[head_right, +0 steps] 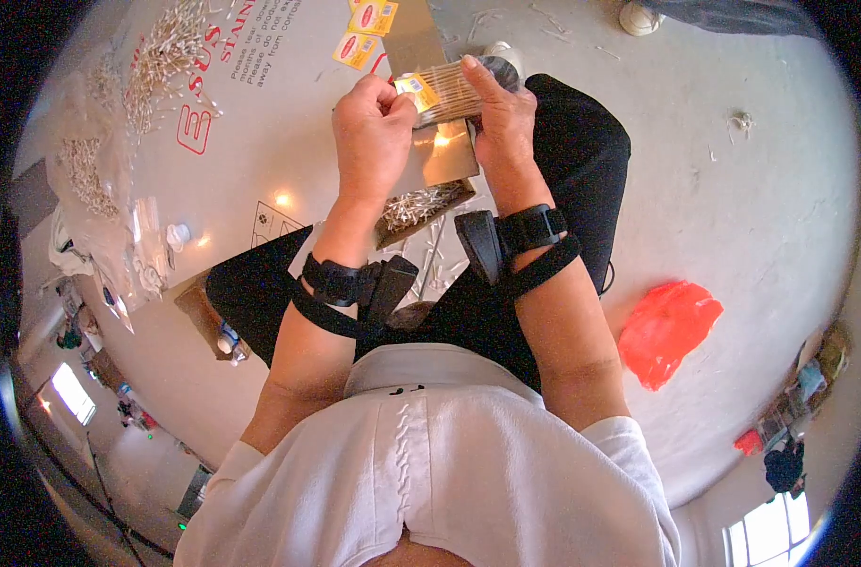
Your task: Organizing and packaging bundles of cotton swabs into small plastic sleeves.
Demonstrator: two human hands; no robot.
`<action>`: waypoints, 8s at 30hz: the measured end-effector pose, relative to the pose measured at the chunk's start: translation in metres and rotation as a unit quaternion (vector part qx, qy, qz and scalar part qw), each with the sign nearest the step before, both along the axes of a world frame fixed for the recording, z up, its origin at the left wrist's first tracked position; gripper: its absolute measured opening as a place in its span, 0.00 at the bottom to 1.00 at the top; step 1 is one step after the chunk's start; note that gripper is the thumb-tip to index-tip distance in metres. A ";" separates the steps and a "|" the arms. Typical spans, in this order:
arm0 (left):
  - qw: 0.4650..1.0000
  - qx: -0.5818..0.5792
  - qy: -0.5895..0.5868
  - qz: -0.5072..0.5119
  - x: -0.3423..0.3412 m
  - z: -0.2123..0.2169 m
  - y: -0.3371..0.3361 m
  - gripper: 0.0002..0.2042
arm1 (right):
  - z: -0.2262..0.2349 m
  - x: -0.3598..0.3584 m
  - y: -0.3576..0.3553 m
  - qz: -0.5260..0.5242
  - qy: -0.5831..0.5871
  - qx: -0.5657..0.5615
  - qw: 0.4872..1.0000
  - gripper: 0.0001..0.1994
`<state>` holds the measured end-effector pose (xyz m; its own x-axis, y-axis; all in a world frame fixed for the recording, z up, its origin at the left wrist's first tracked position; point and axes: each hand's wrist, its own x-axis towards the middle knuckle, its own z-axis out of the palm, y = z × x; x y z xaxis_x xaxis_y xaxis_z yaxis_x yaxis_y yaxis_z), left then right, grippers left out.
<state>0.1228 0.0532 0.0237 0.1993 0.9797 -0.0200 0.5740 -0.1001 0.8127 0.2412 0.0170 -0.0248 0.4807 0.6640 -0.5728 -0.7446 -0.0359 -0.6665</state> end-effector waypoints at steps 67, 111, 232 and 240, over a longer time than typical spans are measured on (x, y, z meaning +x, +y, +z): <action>0.986 -0.075 0.141 -0.045 0.016 -0.003 0.014 0.09 | 0.001 0.001 0.000 -0.026 0.062 0.065 0.996 0.09; 0.934 0.122 0.309 -0.130 -0.010 -0.020 -0.030 0.41 | -0.005 -0.004 -0.016 -0.016 0.030 0.048 0.998 0.15; 0.972 0.230 -0.019 0.051 -0.050 -0.027 -0.009 0.14 | -0.007 0.034 -0.030 0.083 0.202 0.220 0.951 0.19; 0.981 0.191 -0.005 0.043 -0.054 -0.021 -0.006 0.10 | -0.006 0.031 -0.033 0.132 0.114 0.153 0.973 0.16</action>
<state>0.0684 0.0473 0.0026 0.1132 0.9290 0.3525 0.5861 -0.3489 0.7313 0.2718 -0.0164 -0.0307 0.1536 0.9032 -0.4007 -0.8662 -0.0721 -0.4945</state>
